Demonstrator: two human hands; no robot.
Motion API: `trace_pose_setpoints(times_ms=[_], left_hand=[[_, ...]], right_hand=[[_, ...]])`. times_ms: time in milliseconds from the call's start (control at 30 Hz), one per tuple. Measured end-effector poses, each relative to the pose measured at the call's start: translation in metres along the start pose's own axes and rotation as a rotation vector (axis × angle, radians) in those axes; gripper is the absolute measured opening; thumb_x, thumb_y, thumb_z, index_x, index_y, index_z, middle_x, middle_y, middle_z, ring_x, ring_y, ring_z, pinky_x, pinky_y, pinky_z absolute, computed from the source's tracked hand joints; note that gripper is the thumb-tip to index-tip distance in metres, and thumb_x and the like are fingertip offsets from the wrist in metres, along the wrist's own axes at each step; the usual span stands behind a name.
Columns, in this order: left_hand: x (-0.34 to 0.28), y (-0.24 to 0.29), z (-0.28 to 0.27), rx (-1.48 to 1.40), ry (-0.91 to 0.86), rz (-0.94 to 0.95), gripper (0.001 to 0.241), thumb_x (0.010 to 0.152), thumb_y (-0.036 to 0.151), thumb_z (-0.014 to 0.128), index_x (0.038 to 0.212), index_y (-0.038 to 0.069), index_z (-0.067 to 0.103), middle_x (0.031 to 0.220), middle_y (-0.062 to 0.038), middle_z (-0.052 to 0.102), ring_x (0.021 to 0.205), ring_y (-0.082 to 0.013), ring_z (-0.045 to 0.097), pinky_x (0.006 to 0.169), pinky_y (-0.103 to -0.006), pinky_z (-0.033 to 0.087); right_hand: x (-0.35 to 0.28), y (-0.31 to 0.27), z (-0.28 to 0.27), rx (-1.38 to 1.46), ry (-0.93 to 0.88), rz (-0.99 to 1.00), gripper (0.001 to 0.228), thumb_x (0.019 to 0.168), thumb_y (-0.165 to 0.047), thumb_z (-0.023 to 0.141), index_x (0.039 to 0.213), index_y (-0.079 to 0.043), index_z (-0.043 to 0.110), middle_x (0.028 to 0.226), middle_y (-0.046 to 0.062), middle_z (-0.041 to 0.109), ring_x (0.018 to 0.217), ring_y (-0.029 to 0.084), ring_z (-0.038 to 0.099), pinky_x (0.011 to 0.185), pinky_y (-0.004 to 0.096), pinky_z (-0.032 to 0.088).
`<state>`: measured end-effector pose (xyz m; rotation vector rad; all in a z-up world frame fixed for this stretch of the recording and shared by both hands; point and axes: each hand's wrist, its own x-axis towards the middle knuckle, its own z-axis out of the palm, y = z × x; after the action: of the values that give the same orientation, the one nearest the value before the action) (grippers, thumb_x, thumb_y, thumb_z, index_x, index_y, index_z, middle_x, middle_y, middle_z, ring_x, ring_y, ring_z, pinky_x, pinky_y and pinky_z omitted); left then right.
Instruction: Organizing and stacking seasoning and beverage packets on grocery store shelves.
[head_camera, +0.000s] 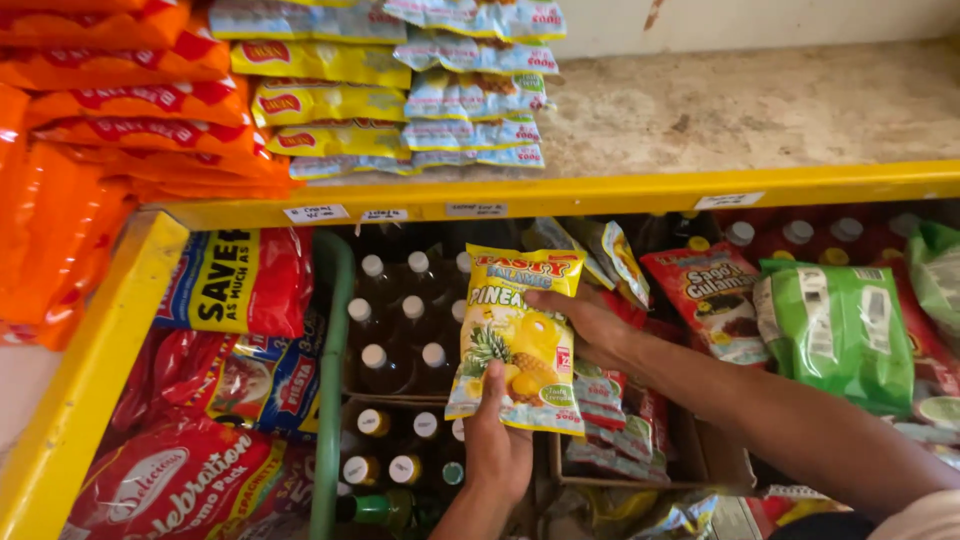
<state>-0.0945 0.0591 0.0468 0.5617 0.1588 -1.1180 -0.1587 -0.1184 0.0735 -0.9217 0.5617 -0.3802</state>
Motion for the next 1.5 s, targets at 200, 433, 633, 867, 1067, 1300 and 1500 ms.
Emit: trace_pose_setpoints(times_ms=[200, 433, 633, 867, 1067, 1300, 1500], left_hand=[[0.017, -0.012, -0.026, 0.172, 0.169, 0.009, 0.056, 0.084, 0.012, 0.077, 0.136, 0.005, 0.059, 0.128, -0.007, 0.069, 0.116, -0.0234, 0.066, 0.098, -0.041, 0.055], [-0.005, -0.02, -0.017, 0.122, 0.122, -0.029, 0.053, 0.085, 0.011, 0.076, 0.134, 0.002, 0.06, 0.125, -0.007, 0.07, 0.115, -0.0228, 0.066, 0.098, -0.04, 0.055], [-0.022, -0.012, 0.003, 0.16, 0.098, -0.003, 0.055, 0.084, 0.011, 0.074, 0.136, 0.005, 0.057, 0.125, -0.007, 0.068, 0.114, -0.0222, 0.066, 0.096, -0.041, 0.054], [-0.031, -0.007, 0.016, 0.188, -0.032, 0.028, 0.055, 0.086, 0.009, 0.071, 0.139, 0.004, 0.055, 0.127, -0.01, 0.069, 0.114, -0.0238, 0.068, 0.095, -0.0409, 0.057], [-0.029, -0.004, 0.023, 0.277, -0.176, 0.086, 0.06, 0.083, 0.003, 0.07, 0.14, 0.006, 0.051, 0.124, -0.014, 0.069, 0.108, -0.0281, 0.071, 0.084, -0.046, 0.062], [-0.022, 0.01, 0.041, 0.267, -0.316, 0.178, 0.069, 0.081, -0.006, 0.069, 0.145, 0.004, 0.047, 0.13, -0.018, 0.068, 0.118, -0.0286, 0.069, 0.099, -0.0436, 0.06], [-0.015, 0.027, 0.078, 0.282, -0.313, 0.31, 0.065, 0.08, -0.006, 0.068, 0.143, -0.001, 0.049, 0.128, -0.018, 0.068, 0.116, -0.0301, 0.069, 0.098, -0.0468, 0.056]], right_hand=[[0.001, 0.005, -0.011, 0.128, -0.014, 0.152, 0.055, 0.095, -0.038, 0.06, 0.137, -0.002, 0.057, 0.134, 0.016, 0.068, 0.118, 0.029, 0.069, 0.106, 0.048, 0.052], [-0.011, -0.001, -0.005, 0.186, 0.055, 0.14, 0.066, 0.099, -0.055, 0.045, 0.137, -0.003, 0.059, 0.134, 0.015, 0.069, 0.119, 0.027, 0.067, 0.106, 0.044, 0.05], [-0.023, -0.014, -0.005, 0.131, 0.095, 0.099, 0.059, 0.099, -0.049, 0.05, 0.137, -0.005, 0.059, 0.132, 0.014, 0.07, 0.118, 0.027, 0.068, 0.104, 0.045, 0.052], [-0.039, -0.039, 0.011, 0.118, 0.069, -0.017, 0.053, 0.098, -0.042, 0.056, 0.136, -0.005, 0.058, 0.128, 0.016, 0.07, 0.113, 0.027, 0.07, 0.099, 0.045, 0.056], [-0.042, -0.061, 0.019, 0.133, 0.004, -0.048, 0.054, 0.099, -0.043, 0.055, 0.135, -0.003, 0.059, 0.127, 0.017, 0.071, 0.112, 0.027, 0.071, 0.098, 0.044, 0.057], [-0.037, -0.088, 0.025, 0.138, -0.067, -0.173, 0.054, 0.1, -0.043, 0.056, 0.133, -0.001, 0.059, 0.127, 0.019, 0.07, 0.111, 0.028, 0.07, 0.098, 0.045, 0.056], [-0.026, -0.133, 0.046, 0.128, -0.116, -0.25, 0.059, 0.099, -0.045, 0.059, 0.135, 0.001, 0.057, 0.127, 0.021, 0.07, 0.112, 0.031, 0.069, 0.099, 0.046, 0.056]])
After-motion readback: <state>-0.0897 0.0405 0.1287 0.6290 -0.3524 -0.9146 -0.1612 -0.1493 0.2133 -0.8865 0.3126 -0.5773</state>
